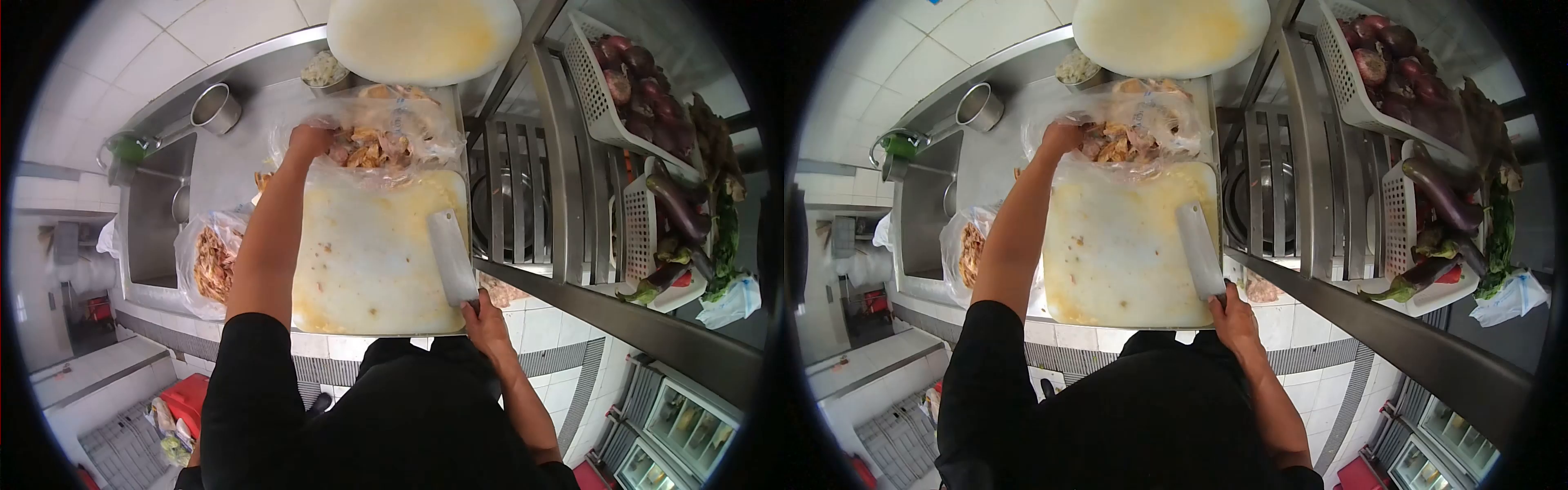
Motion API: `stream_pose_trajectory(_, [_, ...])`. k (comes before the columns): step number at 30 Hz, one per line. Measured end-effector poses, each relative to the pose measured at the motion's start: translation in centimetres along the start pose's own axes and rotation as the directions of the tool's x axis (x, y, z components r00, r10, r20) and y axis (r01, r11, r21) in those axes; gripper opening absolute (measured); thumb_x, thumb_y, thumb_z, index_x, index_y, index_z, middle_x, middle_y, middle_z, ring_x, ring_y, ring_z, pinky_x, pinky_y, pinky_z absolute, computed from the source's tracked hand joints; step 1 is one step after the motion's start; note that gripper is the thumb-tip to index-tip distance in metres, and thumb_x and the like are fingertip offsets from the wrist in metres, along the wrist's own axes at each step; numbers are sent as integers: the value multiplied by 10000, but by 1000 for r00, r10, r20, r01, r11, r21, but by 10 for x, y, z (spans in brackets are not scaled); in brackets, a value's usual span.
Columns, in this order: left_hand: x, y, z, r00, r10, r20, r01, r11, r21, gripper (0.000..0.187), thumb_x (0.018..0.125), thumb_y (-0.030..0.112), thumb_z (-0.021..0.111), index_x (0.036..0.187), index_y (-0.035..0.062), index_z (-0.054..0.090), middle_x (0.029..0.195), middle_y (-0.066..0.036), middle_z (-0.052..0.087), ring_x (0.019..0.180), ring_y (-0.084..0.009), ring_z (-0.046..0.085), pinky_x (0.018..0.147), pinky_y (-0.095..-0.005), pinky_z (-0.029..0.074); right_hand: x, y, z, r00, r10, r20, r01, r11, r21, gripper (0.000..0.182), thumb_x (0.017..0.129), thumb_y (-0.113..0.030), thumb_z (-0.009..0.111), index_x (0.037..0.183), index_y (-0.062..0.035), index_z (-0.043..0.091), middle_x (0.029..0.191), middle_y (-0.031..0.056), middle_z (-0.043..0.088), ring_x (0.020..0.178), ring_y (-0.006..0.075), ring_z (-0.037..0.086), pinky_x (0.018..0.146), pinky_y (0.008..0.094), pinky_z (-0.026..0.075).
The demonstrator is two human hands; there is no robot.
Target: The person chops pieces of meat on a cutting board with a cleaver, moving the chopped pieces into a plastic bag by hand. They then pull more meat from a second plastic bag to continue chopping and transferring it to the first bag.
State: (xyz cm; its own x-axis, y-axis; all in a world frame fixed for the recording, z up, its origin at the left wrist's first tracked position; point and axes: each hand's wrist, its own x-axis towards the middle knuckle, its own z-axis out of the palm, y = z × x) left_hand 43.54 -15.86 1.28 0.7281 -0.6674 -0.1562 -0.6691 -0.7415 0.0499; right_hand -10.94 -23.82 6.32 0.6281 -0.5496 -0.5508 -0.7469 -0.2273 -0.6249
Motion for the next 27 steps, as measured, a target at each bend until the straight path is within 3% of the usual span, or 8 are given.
stream_pose_trajectory(3, [-8,7,-8,986,163,-30,-152,960,237,301,907,232,672,1191,153,732,1270,-97,714,1194,-317,666,956,-443,553,0,-4,-2,1000,28,9,-28,1000,1,367,1015,-284,614,1233,-10,505,953,283,720,935,481,708,804,516,541])
stream_pose_trajectory(7, [16,10,-36,984,52,168,-100,951,291,372,861,277,730,1202,128,731,1276,-111,711,1235,-294,650,961,-430,551,4,-1,0,998,56,29,-56,998,14,365,1014,-280,616,1225,-5,504,948,272,722,931,479,709,797,513,540])
stream_pose_trajectory(9, [54,-27,-13,979,168,113,-147,974,-172,434,845,357,745,1250,203,709,1322,-111,679,1195,-337,641,974,-448,527,4,2,0,999,42,5,-42,999,7,360,1014,-279,616,1220,-5,505,945,270,722,930,478,710,795,513,540])
stream_pose_trajectory(12, [57,-51,-7,915,403,10,-388,887,-252,570,756,385,802,1293,223,697,1292,-119,699,1181,-335,651,951,-450,535,5,1,-2,997,56,53,-54,998,-27,533,1019,-323,589,1430,-4,473,1018,280,733,987,482,702,848,544,547])
stream_pose_trajectory(13, [44,-45,-15,917,399,12,-384,890,-246,570,756,385,802,1293,223,697,1292,-119,699,1181,-335,651,951,-450,535,7,1,-3,996,56,67,-56,998,-8,539,1018,-323,590,1432,1,471,1034,280,733,998,479,702,856,542,548])
stream_pose_trajectory(15, [-4,-15,-41,923,4,385,-63,988,139,676,715,432,820,1352,260,674,1326,-115,691,1236,-329,633,998,-450,523,8,-1,-5,995,55,80,-56,998,12,546,1017,-323,591,1435,7,469,1050,281,733,1009,476,702,864,539,549])
stream_pose_trajectory(22, [-50,-14,-43,983,-84,163,43,969,245,714,695,460,821,1353,224,676,1397,-104,659,1316,-336,590,1097,-462,472,12,0,-4,999,12,41,-12,1000,-6,500,1014,-316,597,1387,-1,491,1055,293,726,1027,500,685,872,546,545])
stream_pose_trajectory(27, [-42,-5,-29,992,-103,77,98,993,68,624,796,415,774,1358,170,659,1391,-106,657,1298,-316,600,1051,-433,504,13,-2,-3,999,-7,37,7,1000,16,459,1015,-315,594,1339,-1,504,1042,310,720,1020,517,679,864,561,537])
